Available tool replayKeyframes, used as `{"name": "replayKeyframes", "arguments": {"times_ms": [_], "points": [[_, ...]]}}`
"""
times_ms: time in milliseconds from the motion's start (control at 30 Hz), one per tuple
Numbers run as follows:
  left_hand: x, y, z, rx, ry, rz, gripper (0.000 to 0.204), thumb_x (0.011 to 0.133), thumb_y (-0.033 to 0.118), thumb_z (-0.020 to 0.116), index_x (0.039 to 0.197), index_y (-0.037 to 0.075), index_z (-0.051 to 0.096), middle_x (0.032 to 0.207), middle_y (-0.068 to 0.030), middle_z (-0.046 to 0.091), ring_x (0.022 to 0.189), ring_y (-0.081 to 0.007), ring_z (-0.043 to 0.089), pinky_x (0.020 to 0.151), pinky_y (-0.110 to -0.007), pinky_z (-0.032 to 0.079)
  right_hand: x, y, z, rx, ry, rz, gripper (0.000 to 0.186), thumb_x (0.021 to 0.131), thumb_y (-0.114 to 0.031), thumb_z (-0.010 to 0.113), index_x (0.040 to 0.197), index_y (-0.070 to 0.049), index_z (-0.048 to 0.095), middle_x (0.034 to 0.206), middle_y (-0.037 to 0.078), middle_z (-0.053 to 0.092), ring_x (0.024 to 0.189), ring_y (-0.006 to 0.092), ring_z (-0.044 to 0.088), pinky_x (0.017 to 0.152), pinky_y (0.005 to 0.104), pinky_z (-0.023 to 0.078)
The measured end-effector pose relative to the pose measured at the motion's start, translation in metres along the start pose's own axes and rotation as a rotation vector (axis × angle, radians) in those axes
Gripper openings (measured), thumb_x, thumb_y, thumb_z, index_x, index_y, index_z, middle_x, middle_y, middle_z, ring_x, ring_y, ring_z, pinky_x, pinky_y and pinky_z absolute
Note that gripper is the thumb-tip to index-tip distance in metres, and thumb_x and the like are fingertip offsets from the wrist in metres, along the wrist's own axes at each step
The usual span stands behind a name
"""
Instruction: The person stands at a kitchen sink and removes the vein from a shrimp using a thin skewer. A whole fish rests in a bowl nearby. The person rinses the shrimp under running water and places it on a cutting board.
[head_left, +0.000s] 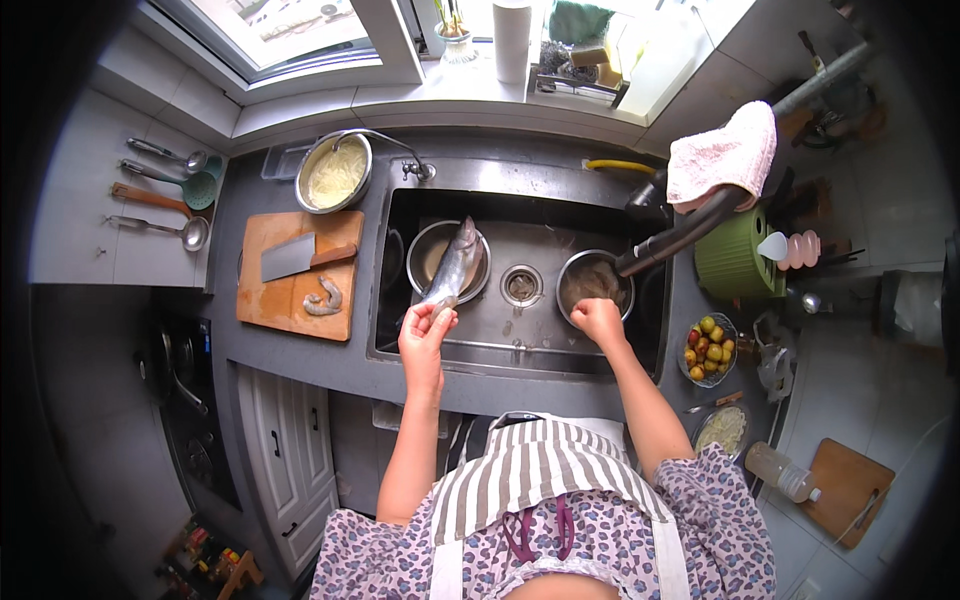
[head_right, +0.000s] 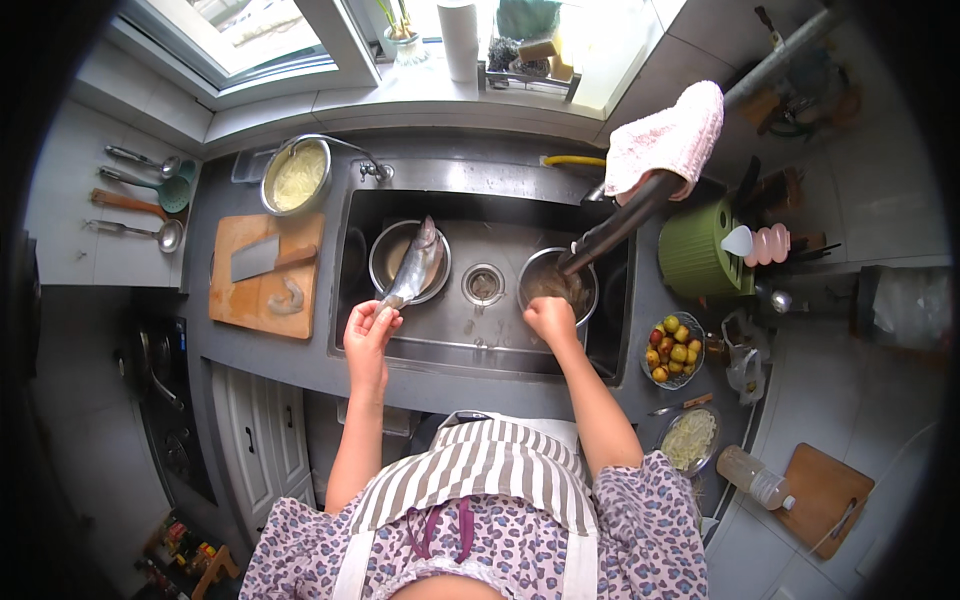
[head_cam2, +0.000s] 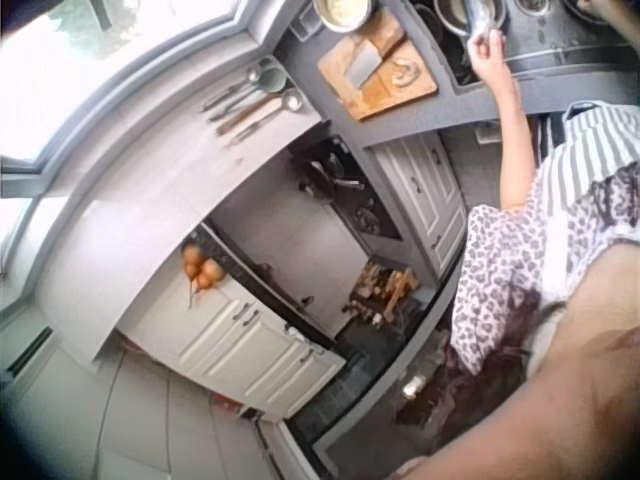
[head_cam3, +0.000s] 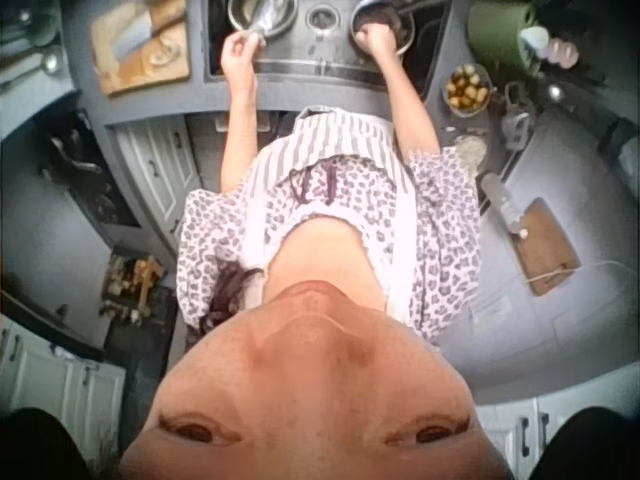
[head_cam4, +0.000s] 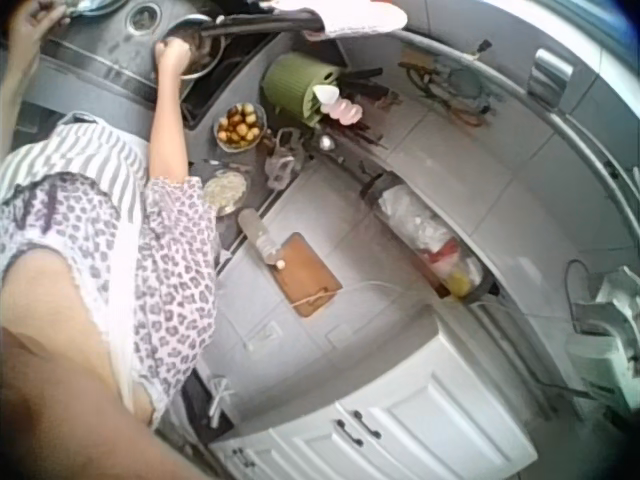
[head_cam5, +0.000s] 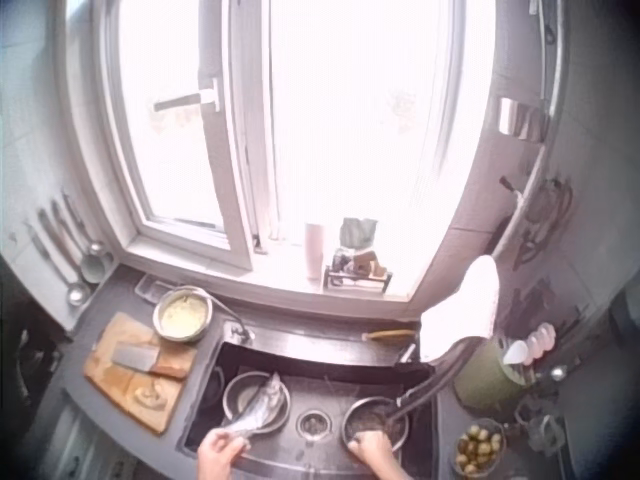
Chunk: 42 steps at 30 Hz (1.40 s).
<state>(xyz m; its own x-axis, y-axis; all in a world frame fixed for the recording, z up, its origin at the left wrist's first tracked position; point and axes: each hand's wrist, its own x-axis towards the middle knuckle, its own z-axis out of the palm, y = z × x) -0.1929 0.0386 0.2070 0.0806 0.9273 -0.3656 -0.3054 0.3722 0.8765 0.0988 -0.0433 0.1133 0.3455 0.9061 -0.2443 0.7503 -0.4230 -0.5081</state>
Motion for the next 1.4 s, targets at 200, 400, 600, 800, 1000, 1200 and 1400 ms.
{"name": "replayKeyframes", "arguments": {"times_ms": [200, 400, 600, 800, 1000, 1200, 1400], "points": [[-0.025, 0.007, 0.034, 0.11, -0.123, 0.023, 0.022, 0.083, 0.0, 0.072, 0.1, 0.002, 0.057, 0.097, -0.0047, 0.064, 0.09, -0.0095, 0.061, 0.083, -0.022, 0.049, -0.071, 0.004, -0.027, 0.865, -0.138, 0.164, 0.013, 0.084, -0.002, 0.059, 0.088, 0.002, 0.071, 0.08, 0.005, 0.07, 0.075, 0.0106, 0.067, 0.068, 0.0249, 0.057], [-0.047, 0.007, 0.064, 0.214, -0.269, 0.053, 0.024, 0.081, 0.0, 0.073, 0.099, 0.003, 0.057, 0.095, -0.0016, 0.062, 0.088, -0.0072, 0.059, 0.079, -0.02, 0.047, -0.106, -0.051, -0.094, 1.206, 0.014, 0.017, 0.015, 0.086, 0.006, 0.058, 0.098, 0.005, 0.068, 0.099, 0.011, 0.069, 0.088, 0.0157, 0.067, 0.079, 0.0284, 0.058], [-0.057, 0.005, 0.078, 0.304, -0.336, 0.077, 0.022, 0.082, -0.001, 0.071, 0.104, -0.001, 0.067, 0.099, -0.0028, 0.062, 0.092, -0.0097, 0.061, 0.079, -0.021, 0.049, -0.126, -0.088, -0.127, 1.252, 0.098, -0.333, 0.014, 0.086, 0.005, 0.061, 0.099, 0.008, 0.066, 0.099, 0.019, 0.069, 0.092, 0.0255, 0.069, 0.081, 0.0322, 0.057], [-0.064, 0.013, 0.081, 0.335, -0.319, 0.09, 0.026, 0.083, -0.003, 0.069, 0.109, 0.002, 0.068, 0.1, -0.0021, 0.064, 0.085, -0.0065, 0.059, 0.072, -0.019, 0.047, -0.126, -0.101, -0.128, 1.079, 0.133, -0.414, 0.029, 0.091, 0.001, 0.05, 0.117, 0.007, 0.061, 0.103, 0.021, 0.068, 0.093, 0.0276, 0.069, 0.082, 0.0343, 0.055], [-0.064, 0.014, 0.082, 0.455, -0.249, 0.303, 0.027, 0.081, -0.007, 0.069, 0.107, 0.0, 0.068, 0.1, -0.0048, 0.064, 0.088, -0.0097, 0.062, 0.075, -0.02, 0.049, -0.121, -0.1, -0.123, 1.018, 0.055, -0.5, 0.03, 0.09, 0.003, 0.046, 0.116, 0.008, 0.061, 0.11, 0.022, 0.066, 0.1, 0.0281, 0.067, 0.086, 0.0355, 0.054], [-0.063, 0.011, 0.08, 0.555, -0.244, 0.425, 0.025, 0.081, -0.008, 0.069, 0.105, -0.002, 0.068, 0.099, -0.0071, 0.065, 0.088, -0.0111, 0.063, 0.073, -0.02, 0.05, -0.124, -0.097, -0.121, 1.034, 0.042, -0.492, 0.03, 0.087, 0.003, 0.045, 0.111, 0.008, 0.063, 0.111, 0.021, 0.066, 0.099, 0.0282, 0.067, 0.086, 0.0352, 0.054], [-0.062, 0.011, 0.08, 0.589, -0.258, 0.484, 0.025, 0.08, -0.009, 0.069, 0.105, -0.003, 0.068, 0.099, -0.0086, 0.065, 0.088, -0.0125, 0.063, 0.073, -0.021, 0.051, -0.127, -0.098, -0.122, 1.028, 0.049, -0.479, 0.031, 0.086, 0.004, 0.045, 0.11, 0.008, 0.063, 0.111, 0.021, 0.066, 0.098, 0.0276, 0.067, 0.086, 0.0346, 0.054]]}}
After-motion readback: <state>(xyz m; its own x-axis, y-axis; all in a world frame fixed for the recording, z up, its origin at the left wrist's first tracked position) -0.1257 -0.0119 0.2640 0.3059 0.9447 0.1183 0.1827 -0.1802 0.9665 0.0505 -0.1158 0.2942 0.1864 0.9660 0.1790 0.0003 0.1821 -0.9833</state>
